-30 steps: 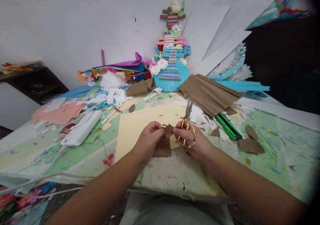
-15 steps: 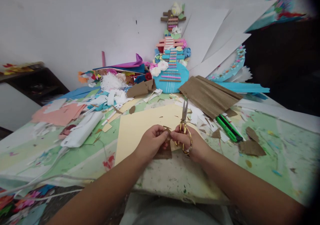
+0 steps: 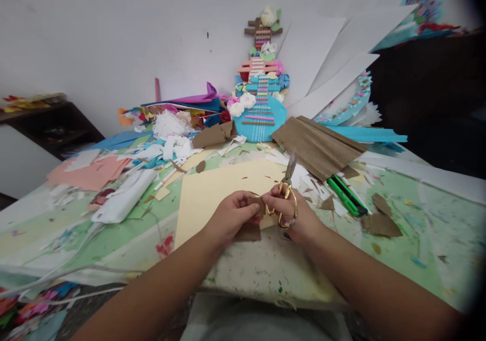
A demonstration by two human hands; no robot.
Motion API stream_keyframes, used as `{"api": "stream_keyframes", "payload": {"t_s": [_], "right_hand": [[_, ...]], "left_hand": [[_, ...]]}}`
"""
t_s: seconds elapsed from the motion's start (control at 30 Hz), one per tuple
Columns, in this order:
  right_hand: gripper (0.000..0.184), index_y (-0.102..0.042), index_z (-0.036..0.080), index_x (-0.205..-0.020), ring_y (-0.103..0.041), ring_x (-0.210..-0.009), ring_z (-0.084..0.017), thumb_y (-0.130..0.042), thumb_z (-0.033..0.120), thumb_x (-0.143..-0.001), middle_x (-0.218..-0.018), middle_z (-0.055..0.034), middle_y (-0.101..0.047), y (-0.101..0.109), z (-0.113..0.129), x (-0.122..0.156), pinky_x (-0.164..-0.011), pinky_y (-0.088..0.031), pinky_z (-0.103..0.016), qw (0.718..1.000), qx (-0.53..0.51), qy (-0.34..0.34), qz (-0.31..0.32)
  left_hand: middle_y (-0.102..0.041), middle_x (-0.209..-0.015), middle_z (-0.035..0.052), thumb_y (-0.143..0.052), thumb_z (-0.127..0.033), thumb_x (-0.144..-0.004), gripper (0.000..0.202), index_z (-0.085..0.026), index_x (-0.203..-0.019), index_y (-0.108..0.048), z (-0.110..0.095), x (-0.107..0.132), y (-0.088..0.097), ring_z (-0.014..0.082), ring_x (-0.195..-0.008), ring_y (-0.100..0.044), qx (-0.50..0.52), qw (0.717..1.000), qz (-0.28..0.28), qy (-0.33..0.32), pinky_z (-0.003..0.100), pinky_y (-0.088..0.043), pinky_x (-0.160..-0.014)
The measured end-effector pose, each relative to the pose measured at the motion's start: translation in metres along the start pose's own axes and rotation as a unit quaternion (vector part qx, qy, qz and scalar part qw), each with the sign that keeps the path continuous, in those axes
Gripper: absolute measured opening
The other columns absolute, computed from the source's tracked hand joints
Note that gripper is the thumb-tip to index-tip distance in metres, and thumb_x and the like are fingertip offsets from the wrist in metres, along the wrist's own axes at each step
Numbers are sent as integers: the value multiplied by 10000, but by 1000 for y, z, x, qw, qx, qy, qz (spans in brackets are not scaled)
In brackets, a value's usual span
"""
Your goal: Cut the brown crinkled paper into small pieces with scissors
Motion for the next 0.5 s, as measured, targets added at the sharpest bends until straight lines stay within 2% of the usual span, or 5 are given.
{"api": "stream_keyframes", "payload": {"t_s": [0.17,0.3,0.4,0.5], "right_hand": [[254,-397,200,-677,-406,-457,-81,-617,291,-587,-547,58,-455,0,-1,0,-438,-296,-225,1000,24,9,4],[251,-408,198,-611,-361,-445,-86,-591,370,-617,-485,62,-397,4,6,1,-441,-266,-233,989,143,24,-25],[273,-413,201,-576,-378,-479,-102,-528,433,-664,-502,44,-410,6,12,2,-475,-270,-247,961,270,52,-36],[301,-423,206,-585,-383,-501,-114,-504,483,-671,-531,28,-437,3,12,4,-483,-252,-252,912,400,89,-18]], "left_hand": [[-556,-596,-23,-652,-209,-577,172,-141,-654,-514,0,-1,4,86,-531,-525,13,999,-26,-13,250,-443,-563],[-576,-655,-13,-644,-204,-584,167,-145,-689,-529,-3,-3,9,106,-623,-549,44,996,-63,-48,269,-435,-643],[-565,-659,-36,-657,-197,-563,181,-152,-678,-525,-9,-6,24,80,-626,-536,91,982,-145,-84,227,-414,-633],[-548,-662,-57,-673,-178,-534,219,-160,-675,-506,-14,-6,41,47,-591,-512,129,958,-231,-114,171,-379,-547]]}}
Point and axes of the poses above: each hand's wrist, its own x-axis away from the middle knuckle, its own y-axis out of the back of the hand, z = x × y, the point moved 5 cm from there along -x, towards the middle knuckle
